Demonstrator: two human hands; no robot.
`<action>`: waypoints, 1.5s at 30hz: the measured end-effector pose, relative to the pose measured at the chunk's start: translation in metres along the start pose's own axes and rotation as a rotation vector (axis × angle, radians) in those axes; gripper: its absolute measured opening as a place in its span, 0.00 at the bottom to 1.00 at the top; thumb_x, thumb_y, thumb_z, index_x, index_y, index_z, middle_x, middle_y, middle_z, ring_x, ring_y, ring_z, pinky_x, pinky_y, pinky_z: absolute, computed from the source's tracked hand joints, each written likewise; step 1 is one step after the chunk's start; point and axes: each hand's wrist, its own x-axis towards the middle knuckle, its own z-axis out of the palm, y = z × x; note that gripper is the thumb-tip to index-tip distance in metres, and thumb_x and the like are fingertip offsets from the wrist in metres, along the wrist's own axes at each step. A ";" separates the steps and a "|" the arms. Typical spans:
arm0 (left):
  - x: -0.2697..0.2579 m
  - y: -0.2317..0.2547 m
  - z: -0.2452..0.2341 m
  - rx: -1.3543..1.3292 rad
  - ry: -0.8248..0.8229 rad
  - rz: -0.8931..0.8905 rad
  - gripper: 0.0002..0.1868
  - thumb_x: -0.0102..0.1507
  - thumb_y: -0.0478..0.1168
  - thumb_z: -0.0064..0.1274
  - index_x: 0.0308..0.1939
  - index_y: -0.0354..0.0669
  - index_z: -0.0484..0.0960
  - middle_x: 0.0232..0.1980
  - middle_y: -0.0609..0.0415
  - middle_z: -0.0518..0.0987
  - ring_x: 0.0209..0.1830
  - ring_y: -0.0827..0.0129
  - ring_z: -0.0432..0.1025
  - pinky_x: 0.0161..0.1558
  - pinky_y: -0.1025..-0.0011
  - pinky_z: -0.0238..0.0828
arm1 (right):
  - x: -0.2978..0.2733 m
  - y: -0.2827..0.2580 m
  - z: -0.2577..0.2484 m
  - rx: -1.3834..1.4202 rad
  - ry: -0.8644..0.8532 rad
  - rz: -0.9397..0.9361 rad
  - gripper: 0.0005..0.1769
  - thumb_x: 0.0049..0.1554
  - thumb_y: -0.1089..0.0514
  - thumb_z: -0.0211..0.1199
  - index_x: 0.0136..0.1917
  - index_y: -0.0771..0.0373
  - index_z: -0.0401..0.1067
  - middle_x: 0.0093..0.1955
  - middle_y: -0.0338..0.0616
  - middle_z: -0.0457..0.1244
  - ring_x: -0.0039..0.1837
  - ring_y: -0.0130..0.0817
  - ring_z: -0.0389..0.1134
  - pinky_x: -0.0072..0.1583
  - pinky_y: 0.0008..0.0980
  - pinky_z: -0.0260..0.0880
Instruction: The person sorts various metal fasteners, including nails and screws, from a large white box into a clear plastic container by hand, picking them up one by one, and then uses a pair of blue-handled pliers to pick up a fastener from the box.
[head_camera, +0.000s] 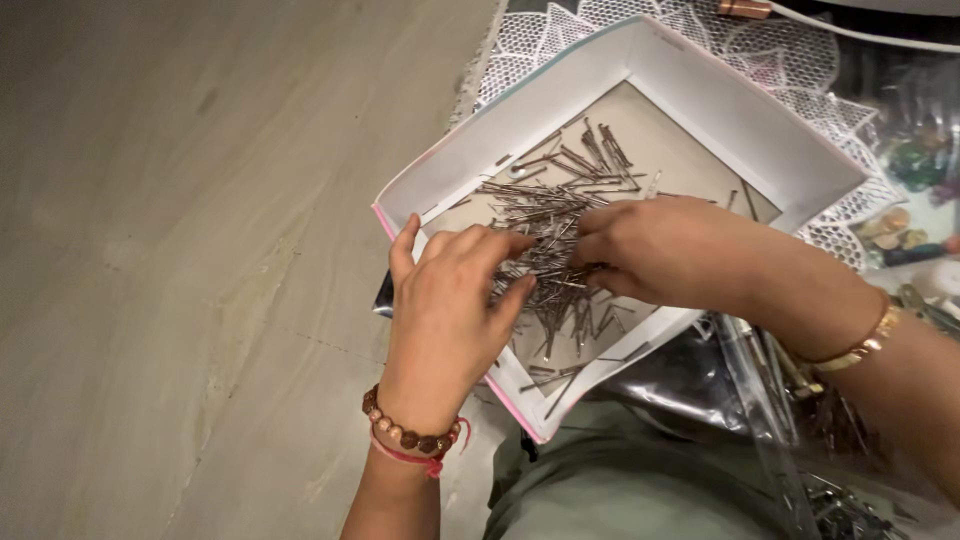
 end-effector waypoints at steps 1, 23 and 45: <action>0.002 -0.002 -0.001 0.003 0.002 -0.004 0.14 0.59 0.42 0.62 0.48 0.51 0.84 0.42 0.60 0.82 0.49 0.62 0.74 0.72 0.45 0.46 | 0.000 0.003 0.001 0.013 0.004 -0.040 0.19 0.53 0.53 0.68 0.58 0.55 0.77 0.53 0.40 0.67 0.52 0.42 0.71 0.56 0.42 0.72; 0.001 -0.003 0.006 -0.118 -0.019 0.009 0.15 0.57 0.44 0.63 0.48 0.53 0.84 0.41 0.62 0.81 0.49 0.64 0.74 0.74 0.47 0.46 | -0.018 0.018 0.005 0.468 0.088 0.255 0.15 0.47 0.52 0.75 0.47 0.56 0.84 0.39 0.38 0.76 0.41 0.28 0.75 0.46 0.27 0.77; 0.002 0.013 0.004 -0.212 -0.152 0.080 0.09 0.62 0.48 0.59 0.39 0.52 0.89 0.35 0.60 0.84 0.45 0.65 0.75 0.72 0.49 0.48 | -0.033 0.031 0.014 0.815 0.089 0.064 0.09 0.52 0.55 0.71 0.46 0.58 0.85 0.39 0.39 0.75 0.40 0.26 0.78 0.44 0.25 0.79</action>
